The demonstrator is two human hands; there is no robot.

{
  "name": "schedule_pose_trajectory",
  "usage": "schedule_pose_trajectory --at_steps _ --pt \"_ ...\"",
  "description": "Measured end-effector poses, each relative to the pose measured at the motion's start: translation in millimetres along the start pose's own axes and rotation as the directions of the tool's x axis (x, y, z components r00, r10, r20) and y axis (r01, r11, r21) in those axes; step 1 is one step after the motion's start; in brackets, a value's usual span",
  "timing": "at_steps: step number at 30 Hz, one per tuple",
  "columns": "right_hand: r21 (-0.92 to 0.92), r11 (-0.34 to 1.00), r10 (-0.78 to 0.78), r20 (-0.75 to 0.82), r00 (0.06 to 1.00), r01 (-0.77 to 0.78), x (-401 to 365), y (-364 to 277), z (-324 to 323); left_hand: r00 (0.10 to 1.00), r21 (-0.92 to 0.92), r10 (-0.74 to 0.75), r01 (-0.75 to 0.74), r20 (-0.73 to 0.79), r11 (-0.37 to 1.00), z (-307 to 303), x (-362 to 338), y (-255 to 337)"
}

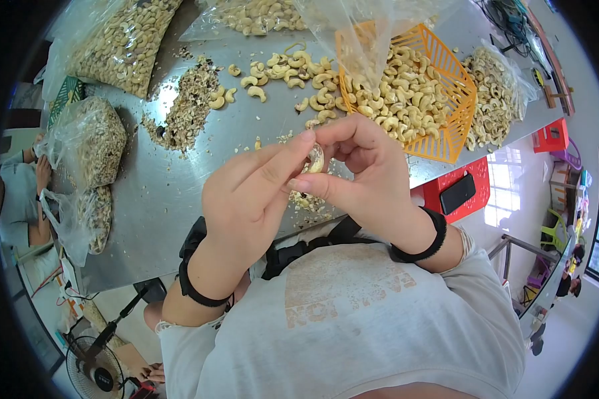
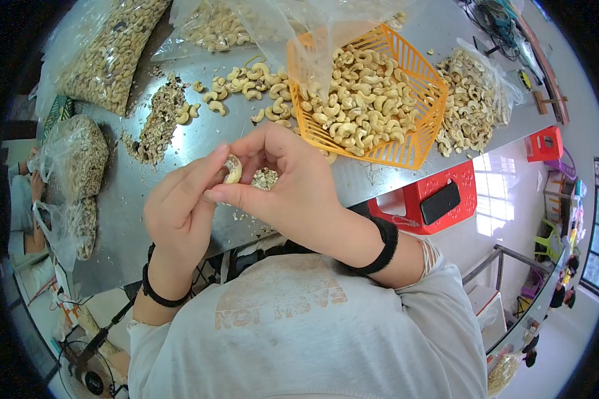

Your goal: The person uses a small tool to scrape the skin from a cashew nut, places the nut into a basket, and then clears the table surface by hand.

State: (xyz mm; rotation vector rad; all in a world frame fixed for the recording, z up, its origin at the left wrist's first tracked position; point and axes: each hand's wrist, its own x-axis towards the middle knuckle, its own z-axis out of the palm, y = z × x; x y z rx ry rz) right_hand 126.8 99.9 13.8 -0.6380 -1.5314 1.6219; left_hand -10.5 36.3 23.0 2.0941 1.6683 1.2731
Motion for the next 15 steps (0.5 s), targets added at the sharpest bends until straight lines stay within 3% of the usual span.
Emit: schedule_pose_trajectory --at_steps 1,3,4,6,7,9,14,15 --pt "0.017 1.0 0.001 0.002 1.0 -0.001 -0.1 -0.1 0.3 1.0 0.0 -0.001 0.001 -0.001 1.0 -0.1 -0.9 1.7" --pt "0.063 0.998 0.023 0.003 1.0 -0.024 -0.2 -3.0 1.5 0.955 -0.291 -0.295 0.294 0.04 0.911 -0.8 -4.0 7.9" --pt "0.108 0.993 0.046 0.004 0.999 -0.046 -0.3 -4.0 1.9 0.955 -0.291 -0.295 0.294 0.04 0.911 -1.8 -4.2 9.7" --pt "0.158 0.986 0.05 0.009 0.999 -0.051 -1.6 -2.0 1.7 0.869 -0.484 -0.475 0.479 0.141 0.732 -3.4 -3.9 12.0" --pt "0.207 0.977 0.055 0.015 0.998 -0.057 -2.3 -1.3 1.6 0.869 -0.484 -0.475 0.479 0.141 0.732 -3.8 -4.2 10.9" --pt "0.222 0.972 0.07 0.006 0.998 -0.069 -3.4 -3.9 1.6 0.824 -0.626 -0.515 0.533 0.235 0.569 -4.8 -5.3 7.4" --pt "0.283 0.958 0.057 0.007 0.998 -0.057 -1.2 -6.1 -0.4 0.841 -0.634 -0.479 0.516 0.251 0.576 -6.3 -2.7 8.7" --pt "0.219 0.974 0.06 -0.002 0.998 -0.058 -0.9 -5.1 -1.5 0.849 -0.638 -0.464 0.506 0.252 0.58 -6.6 -1.6 9.8"
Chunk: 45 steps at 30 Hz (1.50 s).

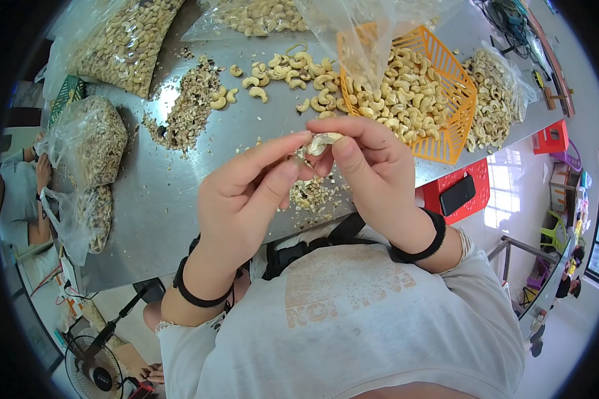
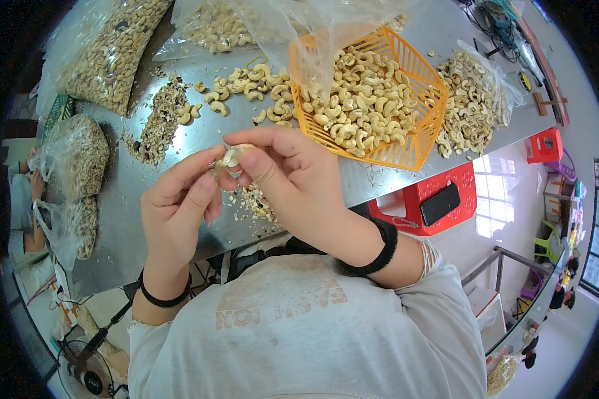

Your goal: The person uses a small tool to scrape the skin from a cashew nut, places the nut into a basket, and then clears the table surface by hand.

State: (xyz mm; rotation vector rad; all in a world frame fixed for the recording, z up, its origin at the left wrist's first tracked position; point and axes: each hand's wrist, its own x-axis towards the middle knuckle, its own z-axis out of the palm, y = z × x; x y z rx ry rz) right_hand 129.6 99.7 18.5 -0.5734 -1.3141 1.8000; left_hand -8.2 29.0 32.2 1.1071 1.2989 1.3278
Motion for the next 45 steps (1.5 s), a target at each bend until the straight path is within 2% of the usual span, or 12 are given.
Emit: schedule_pose_trajectory --at_steps 1,7,10,12,17,23,25,31,33,37,39,45 --pt "-0.066 0.998 0.001 -0.01 1.0 -0.001 0.2 0.2 -0.7 1.0 0.0 0.0 0.0 0.0 1.0 0.9 0.2 1.5" --pt "-0.015 1.0 0.018 -0.112 0.994 -0.02 0.3 -2.8 5.5 0.996 -0.022 0.049 -0.047 0.079 0.999 5.4 0.3 2.0" --pt "-0.017 1.0 0.004 -0.113 0.994 -0.006 0.7 -2.1 3.3 0.998 -0.033 -0.005 0.007 0.063 0.999 5.6 -1.7 5.5" --pt "-0.022 1.0 0.0 -0.128 0.992 -0.003 1.0 -2.1 3.3 0.993 0.065 -0.046 0.039 0.108 0.997 4.4 -2.2 10.3" --pt "-0.037 0.999 0.01 -0.144 0.989 -0.015 0.9 -2.6 2.4 0.996 0.035 -0.026 0.024 0.081 0.999 8.2 -4.0 11.1" --pt "0.071 0.994 0.087 -0.098 0.991 -0.08 2.5 -2.1 -0.2 1.0 0.041 -0.011 0.01 0.028 0.999 10.1 -5.2 11.5" --pt "0.169 0.986 -0.002 0.066 0.998 -0.009 4.0 1.6 -3.0 1.0 0.05 0.003 -0.002 -0.002 0.999 11.3 -5.0 11.3" --pt "0.119 0.992 0.024 0.05 0.998 -0.03 2.6 1.0 -5.6 0.986 0.272 0.165 -0.155 -0.013 0.95 11.8 -3.8 6.6" --pt "0.069 0.998 0.0 0.035 0.999 -0.003 1.6 -0.9 -4.2 0.959 0.429 0.284 -0.257 0.001 0.866 12.6 -3.0 4.9" --pt "0.023 1.0 -0.021 0.029 0.999 0.02 1.2 -0.4 -5.3 0.95 0.43 0.312 -0.273 -0.023 0.861 11.6 -3.7 2.2" --pt "0.085 0.996 -0.003 0.041 0.999 0.0 1.3 -0.8 -3.7 0.999 0.061 -0.018 0.02 -0.035 0.998 7.2 -5.5 5.3" --pt "0.2 0.978 0.052 0.063 0.997 -0.063 2.4 -2.8 -4.0 0.999 0.033 0.042 -0.042 -0.011 0.999 9.4 -3.4 8.4"
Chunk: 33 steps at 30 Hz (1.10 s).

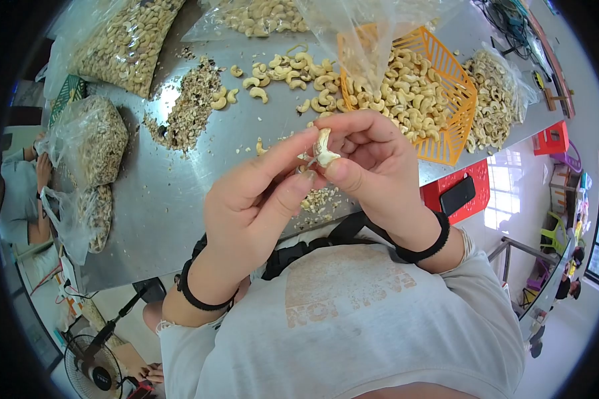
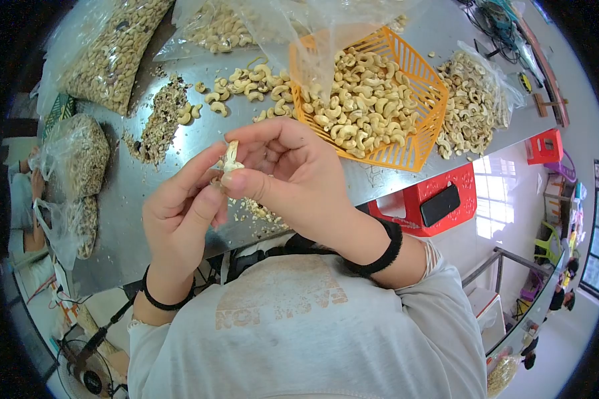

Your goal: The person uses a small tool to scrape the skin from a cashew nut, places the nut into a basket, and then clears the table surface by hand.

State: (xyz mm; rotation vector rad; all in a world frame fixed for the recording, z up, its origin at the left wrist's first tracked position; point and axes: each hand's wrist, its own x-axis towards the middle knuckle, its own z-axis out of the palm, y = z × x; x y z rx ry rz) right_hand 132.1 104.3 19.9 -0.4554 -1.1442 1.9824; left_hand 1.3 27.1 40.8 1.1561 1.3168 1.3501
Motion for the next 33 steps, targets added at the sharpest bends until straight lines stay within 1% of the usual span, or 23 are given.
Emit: schedule_pose_trajectory --at_steps 1,3,5,7,9,10,12,13,15,16,18,19,21,22,24,25,27,30,32,33 --pt "0.005 1.0 0.005 0.003 1.0 -0.005 0.2 -0.2 -0.2 1.0 0.0 0.0 0.0 -0.002 1.0 0.5 0.1 0.1" --pt "0.014 1.0 0.004 0.008 1.0 -0.004 0.2 0.3 -1.0 0.998 -0.017 0.058 -0.058 0.025 0.998 1.1 0.4 0.1" --pt "0.024 1.0 0.003 0.013 1.0 -0.003 -0.3 -0.5 -1.7 0.999 -0.03 0.047 -0.047 0.023 0.998 1.8 -0.1 0.6" --pt "0.007 0.999 0.042 0.004 0.999 -0.042 -1.4 -2.4 -1.7 0.999 -0.044 0.037 -0.036 0.022 0.998 1.7 -0.4 -0.2" --pt "0.0 0.999 0.041 0.001 0.999 -0.041 -2.2 -3.0 -1.5 0.995 0.083 0.093 -0.094 0.024 0.992 0.2 -0.5 -2.6" --pt "-0.007 0.999 0.04 -0.002 0.999 -0.04 -2.5 -3.1 -1.4 0.995 0.083 0.093 -0.095 0.024 0.992 -0.7 0.3 -2.7" --pt "-0.031 0.999 0.02 0.002 1.0 -0.02 -3.2 -1.7 -1.8 0.984 0.176 0.171 -0.178 0.052 0.968 -2.6 1.9 -2.8" --pt "-0.054 0.999 -0.001 0.008 1.0 0.002 -3.4 -0.9 -2.1 0.984 0.176 0.171 -0.178 0.052 0.968 -3.2 1.8 -3.3" --pt "-0.074 0.997 -0.016 0.013 1.0 0.017 -3.6 -0.4 -2.5 0.98 0.236 0.192 -0.198 0.049 0.951 -4.4 1.4 -4.5" --pt "-0.095 0.995 -0.03 0.018 0.999 0.032 -3.7 -0.3 -2.6 0.98 0.236 0.192 -0.198 0.048 0.951 -6.2 0.9 -3.9" --pt "-0.087 0.996 -0.003 0.017 1.0 0.005 -4.1 -0.7 -2.2 0.999 0.082 0.02 -0.024 0.049 0.996 -10.1 -0.3 -1.8" --pt "-0.081 0.997 0.023 0.016 1.0 -0.021 -4.2 -1.1 -2.2 0.999 0.082 0.021 -0.025 0.049 0.996 -9.7 0.1 -2.0" --pt "-0.069 0.997 0.029 0.023 0.999 -0.028 -4.1 -1.4 -2.3 0.997 0.074 0.075 -0.077 0.029 0.994 -7.9 1.3 -2.6" --pt "-0.056 0.998 0.036 0.031 0.999 -0.035 -4.0 -1.5 -2.3 0.997 0.075 0.075 -0.077 0.029 0.994 -6.8 1.4 -1.1" --pt "-0.049 0.998 0.039 0.041 0.998 -0.037 -3.6 -3.1 -1.9 1.0 0.009 0.011 -0.011 0.003 1.0 -5.1 1.5 4.2" --pt "-0.041 0.998 0.042 0.05 0.998 -0.04 -3.3 -3.7 -1.8 1.0 0.008 0.011 -0.011 0.002 1.0 -5.6 2.1 5.4" --pt "-0.041 0.999 0.035 0.051 0.998 -0.033 -3.8 -2.7 -2.4 0.998 0.031 -0.003 0.001 0.063 1.0 -8.1 3.4 6.9" --pt "-0.061 0.997 0.045 0.05 0.998 -0.042 -5.2 -4.2 -2.4 0.994 0.087 0.01 -0.02 0.109 0.996 -12.5 4.3 8.5" --pt "-0.079 0.995 0.062 0.049 0.997 -0.058 -5.4 -4.3 -2.7 0.992 0.088 0.018 -0.029 0.128 0.996 -16.9 5.9 5.4" --pt "-0.123 0.992 0.023 0.057 0.998 -0.016 -5.1 -3.3 -3.3 0.989 0.089 0.025 -0.038 0.145 0.995 -18.7 6.5 4.3"
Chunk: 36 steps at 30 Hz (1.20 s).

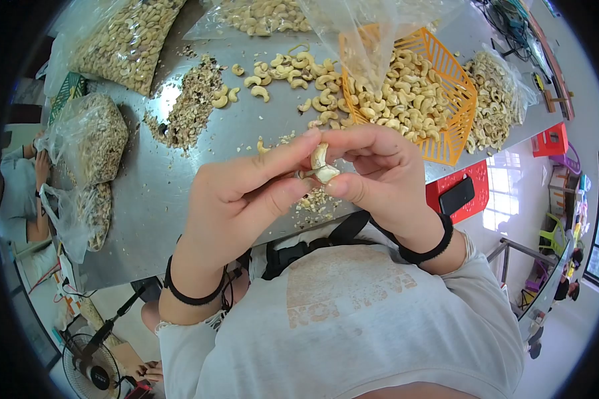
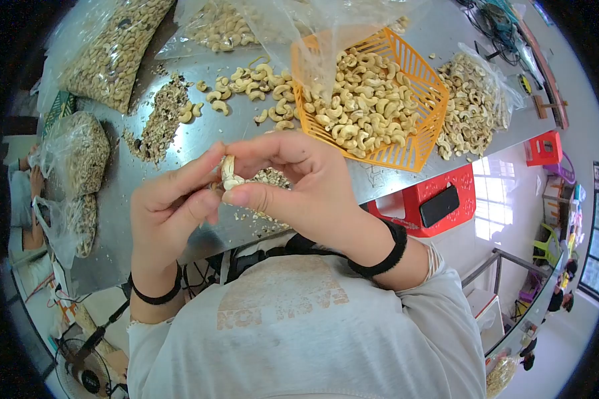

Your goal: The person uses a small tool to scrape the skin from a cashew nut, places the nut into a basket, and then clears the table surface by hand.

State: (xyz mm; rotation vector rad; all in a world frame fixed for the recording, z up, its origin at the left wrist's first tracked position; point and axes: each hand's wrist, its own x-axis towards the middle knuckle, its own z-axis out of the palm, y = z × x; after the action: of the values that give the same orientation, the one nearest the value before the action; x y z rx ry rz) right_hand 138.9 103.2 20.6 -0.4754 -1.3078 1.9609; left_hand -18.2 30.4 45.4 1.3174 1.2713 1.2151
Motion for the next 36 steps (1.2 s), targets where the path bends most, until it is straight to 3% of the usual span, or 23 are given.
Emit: schedule_pose_trajectory --at_steps 1,3,6,9,13,15,18,19,22,27,36 --pt "-0.046 0.998 -0.039 0.006 0.999 0.04 0.1 0.7 -0.3 1.0 0.0 0.0 0.0 -0.001 1.0 -1.0 0.3 -0.3" --pt "-0.069 0.996 -0.054 -0.003 0.999 0.054 -0.3 1.0 -0.3 0.994 0.202 0.108 -0.112 0.029 0.973 -1.9 1.0 -0.6" --pt "-0.103 0.993 -0.067 -0.028 0.997 0.064 -0.9 -0.3 1.6 0.981 0.349 0.195 -0.183 0.002 0.919 1.9 1.6 -0.3" --pt "-0.111 0.992 -0.072 -0.044 0.996 0.067 -0.3 0.5 1.5 0.965 0.424 0.263 -0.231 -0.018 0.876 4.9 1.5 -1.6" --pt "-0.097 0.992 -0.082 0.007 0.997 0.083 -0.7 3.0 -1.6 0.986 0.267 0.137 -0.107 -0.097 0.958 7.4 -2.4 -1.9" --pt "-0.051 0.996 -0.07 0.005 0.998 0.07 -0.5 2.4 -0.4 0.989 -0.006 -0.067 0.066 -0.133 0.998 8.0 -3.8 -0.1" --pt "0.09 0.996 -0.016 0.015 1.0 0.015 2.4 0.4 0.8 0.989 -0.069 -0.08 0.071 -0.127 0.995 7.0 -3.5 -2.4" --pt "0.185 0.982 0.023 0.03 0.999 -0.028 3.9 0.0 0.5 0.989 -0.068 -0.079 0.071 -0.127 0.995 7.2 -3.5 -1.5" --pt "0.233 0.97 0.06 0.026 0.998 -0.065 5.5 4.2 -2.9 0.987 -0.015 -0.066 0.065 -0.147 0.998 9.4 -3.8 1.2" --pt "0.305 0.951 0.06 -0.02 0.998 -0.051 5.5 3.4 0.9 0.991 0.16 0.099 -0.083 -0.09 0.984 12.7 -4.2 -0.6" --pt "0.294 0.955 0.051 -0.072 0.996 -0.028 5.6 3.8 2.4 0.989 0.102 0.075 -0.063 -0.124 0.993 21.7 -4.3 3.2"
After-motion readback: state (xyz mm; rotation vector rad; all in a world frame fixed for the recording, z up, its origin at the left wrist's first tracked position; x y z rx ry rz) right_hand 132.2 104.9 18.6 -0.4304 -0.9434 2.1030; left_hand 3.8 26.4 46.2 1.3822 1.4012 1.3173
